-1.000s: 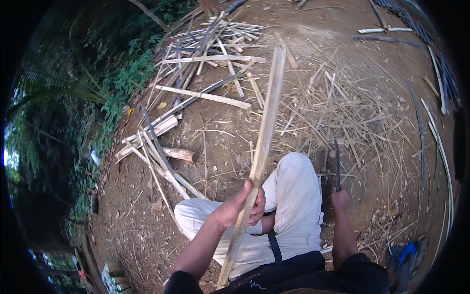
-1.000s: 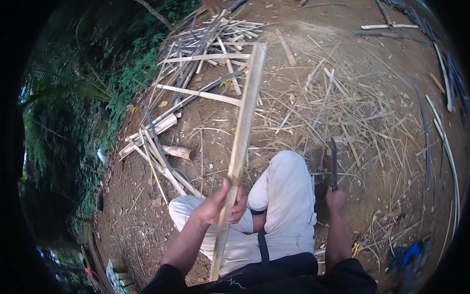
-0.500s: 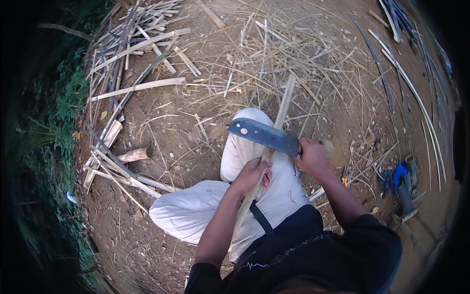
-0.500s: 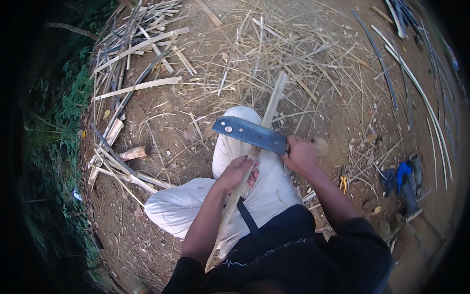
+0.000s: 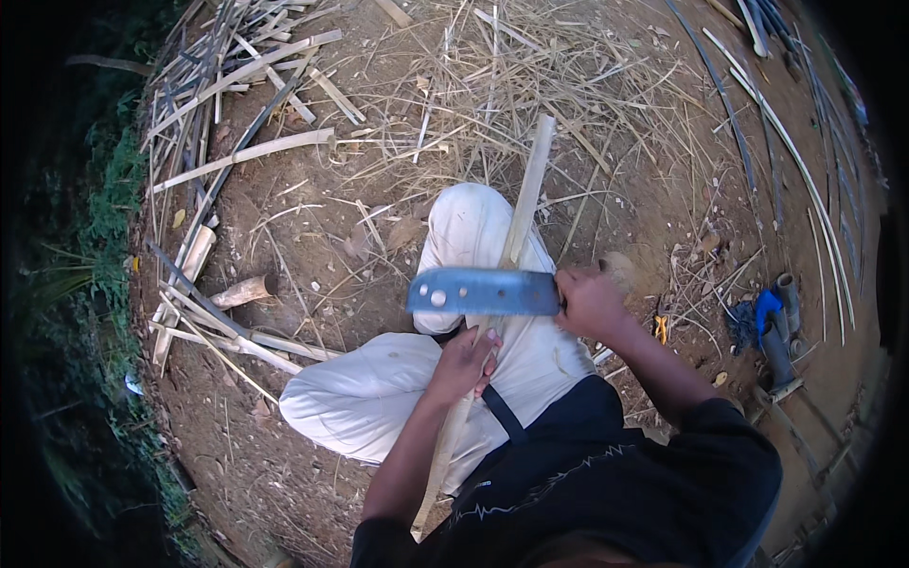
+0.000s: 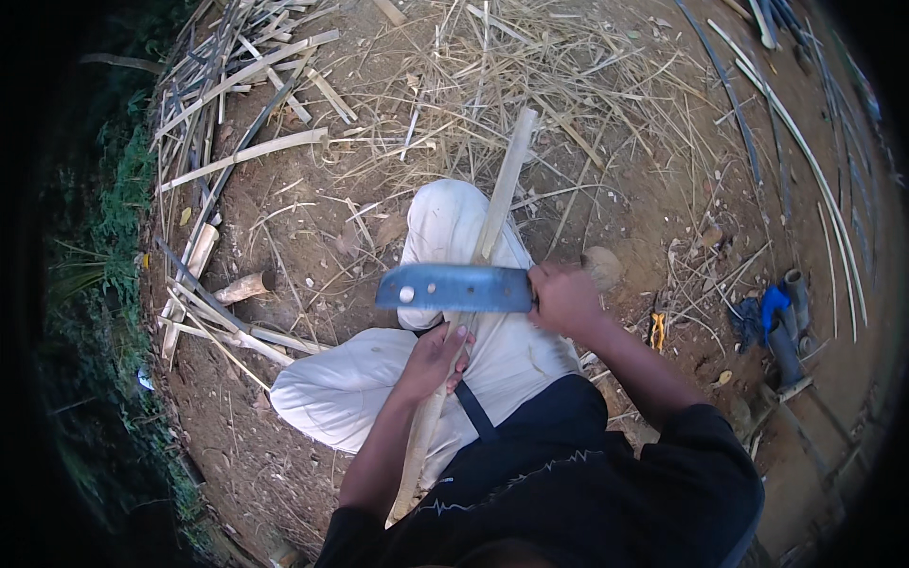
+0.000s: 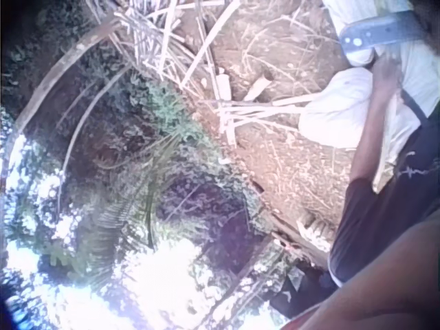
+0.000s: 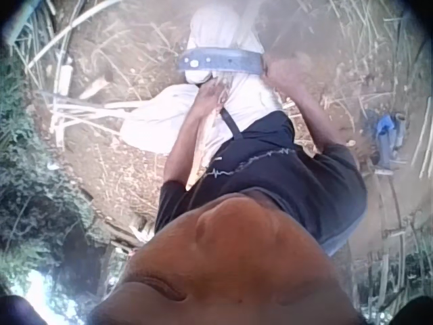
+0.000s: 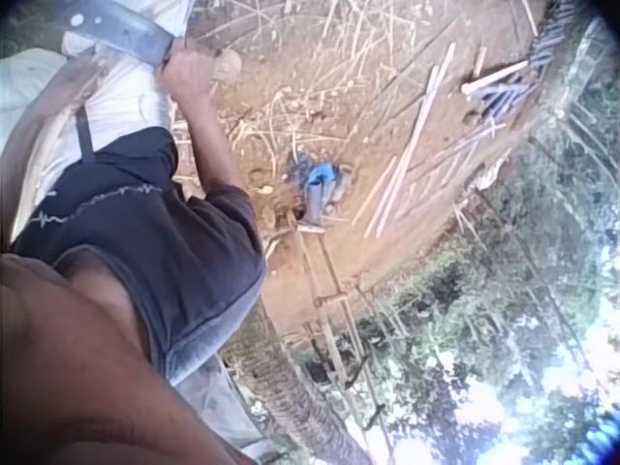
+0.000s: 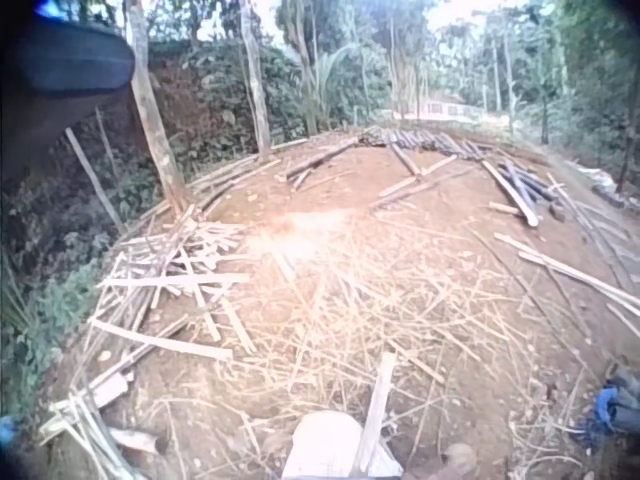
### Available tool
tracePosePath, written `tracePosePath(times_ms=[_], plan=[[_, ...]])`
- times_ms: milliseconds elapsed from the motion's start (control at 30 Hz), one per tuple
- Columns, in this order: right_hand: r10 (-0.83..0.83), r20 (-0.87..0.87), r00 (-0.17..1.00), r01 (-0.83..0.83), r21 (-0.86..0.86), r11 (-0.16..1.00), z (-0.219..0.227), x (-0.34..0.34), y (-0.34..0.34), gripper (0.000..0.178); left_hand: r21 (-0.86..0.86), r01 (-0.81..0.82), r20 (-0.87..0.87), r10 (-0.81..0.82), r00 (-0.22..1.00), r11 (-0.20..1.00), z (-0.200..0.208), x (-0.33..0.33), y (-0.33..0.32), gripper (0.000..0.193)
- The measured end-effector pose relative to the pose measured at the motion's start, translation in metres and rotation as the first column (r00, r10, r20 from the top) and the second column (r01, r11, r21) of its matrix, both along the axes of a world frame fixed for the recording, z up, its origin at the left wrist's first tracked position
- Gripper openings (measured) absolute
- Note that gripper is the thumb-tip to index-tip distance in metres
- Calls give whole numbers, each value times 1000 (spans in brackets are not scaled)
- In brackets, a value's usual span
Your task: The person shaves a long strip of bamboo using a knife while sitting on the ground outdoors.
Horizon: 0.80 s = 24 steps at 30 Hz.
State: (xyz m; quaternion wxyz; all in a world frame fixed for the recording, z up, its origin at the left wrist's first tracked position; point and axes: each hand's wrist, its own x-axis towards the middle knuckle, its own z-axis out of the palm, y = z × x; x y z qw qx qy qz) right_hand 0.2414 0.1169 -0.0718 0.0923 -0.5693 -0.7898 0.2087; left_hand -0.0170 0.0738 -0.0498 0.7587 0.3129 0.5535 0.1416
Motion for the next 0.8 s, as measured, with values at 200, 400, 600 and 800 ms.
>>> tracePosePath(times_ms=[200,400,600,800], plan=[[4,-22,1000,-5,-33,999,5,2,-13,32,417,5,-213,93,973,909,-16,36,-12,34],[-83,-62,995,93,166,982,6,20,1,34,444,93,-321,61,945,891,29,56,-3,34],[-100,16,995,98,125,987,30,10,-1,33,569,121,-360,114,926,813,22,68,1,36],[-195,-12,981,196,42,980,29,25,24,33,528,126,-390,108,915,840,37,73,6,29]])
